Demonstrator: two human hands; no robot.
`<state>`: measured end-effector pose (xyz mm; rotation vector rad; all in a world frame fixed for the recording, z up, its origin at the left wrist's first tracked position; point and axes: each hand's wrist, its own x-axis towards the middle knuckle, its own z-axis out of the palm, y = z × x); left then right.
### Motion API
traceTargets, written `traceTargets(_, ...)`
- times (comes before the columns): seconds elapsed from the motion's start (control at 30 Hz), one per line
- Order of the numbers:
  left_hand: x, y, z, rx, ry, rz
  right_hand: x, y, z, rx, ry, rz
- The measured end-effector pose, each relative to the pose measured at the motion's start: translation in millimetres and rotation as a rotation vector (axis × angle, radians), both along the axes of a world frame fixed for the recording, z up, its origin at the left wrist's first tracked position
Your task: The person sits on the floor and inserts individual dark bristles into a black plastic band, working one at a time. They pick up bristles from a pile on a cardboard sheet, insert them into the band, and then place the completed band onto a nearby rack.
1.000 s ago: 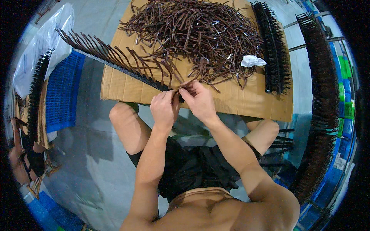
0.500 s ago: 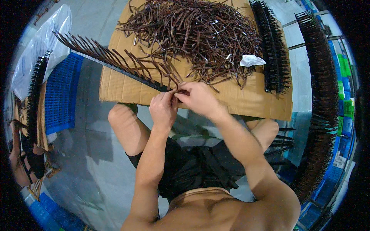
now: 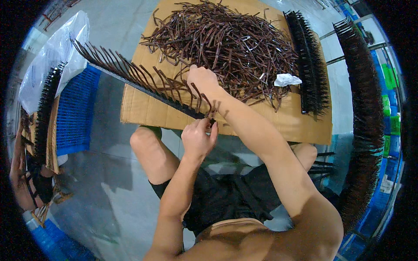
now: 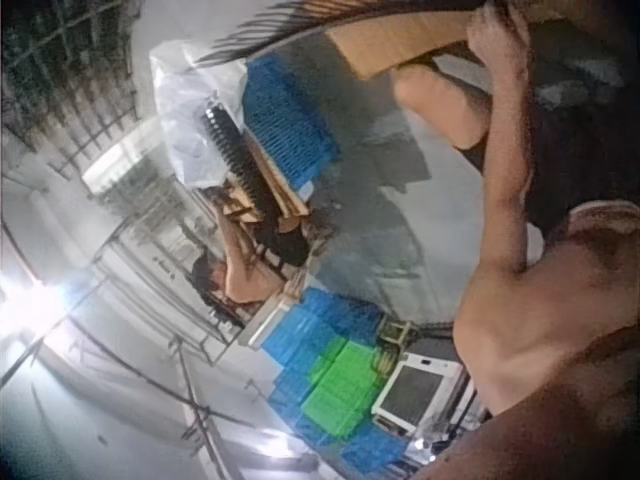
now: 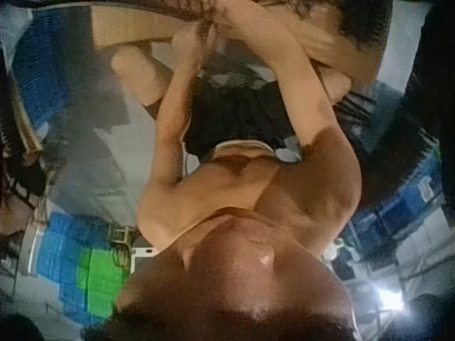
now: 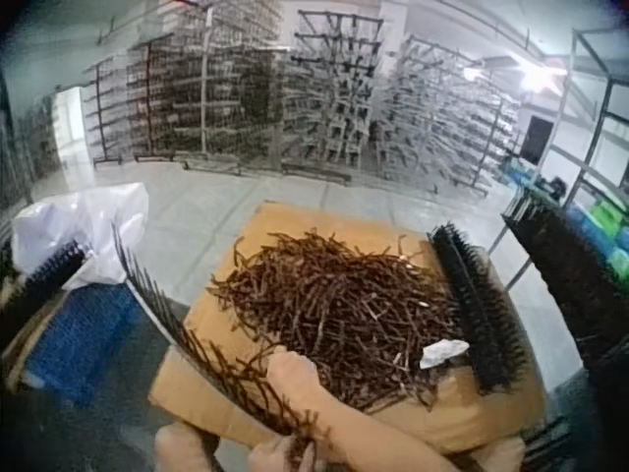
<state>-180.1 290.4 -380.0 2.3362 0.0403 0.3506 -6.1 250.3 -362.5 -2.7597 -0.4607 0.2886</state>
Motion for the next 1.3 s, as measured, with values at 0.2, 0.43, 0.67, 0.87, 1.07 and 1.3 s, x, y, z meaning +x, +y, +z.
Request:
traceTargets(0.2,2.2,-3.1,-5.0,0.062,-0.086,0.022,-25.1,-51.6,13.6,0.077,-0.034,-0.029)
traceTargets(0.43,6.7,-7.0,-4.8,0.031,-0.127,0.034,-83.2,-117.6,2.8,0.752,0.049,-0.388)
traceTargets(0.67,8.4,-3.6,-5.3,0.069,-0.155,-0.030,-124.7,-98.4,6.6,1.265,0.326,-0.543)
traceTargets(0.87,9.4,-5.4,-6.2,0.086,-0.211,-0.032,-136.3,-88.9,-2.8,1.196,0.187,-0.426)
traceTargets(1.07,9.6,-6.4,-3.4,0.069,-0.216,-0.031,-137.4,-91.4,-7.1,1.205,0.181,-0.381)
traceTargets(1.3,6.0,-3.7,-9.4,0.088,-0.182,-0.012,-127.4,-102.0,3.2,0.686,0.006,0.054)
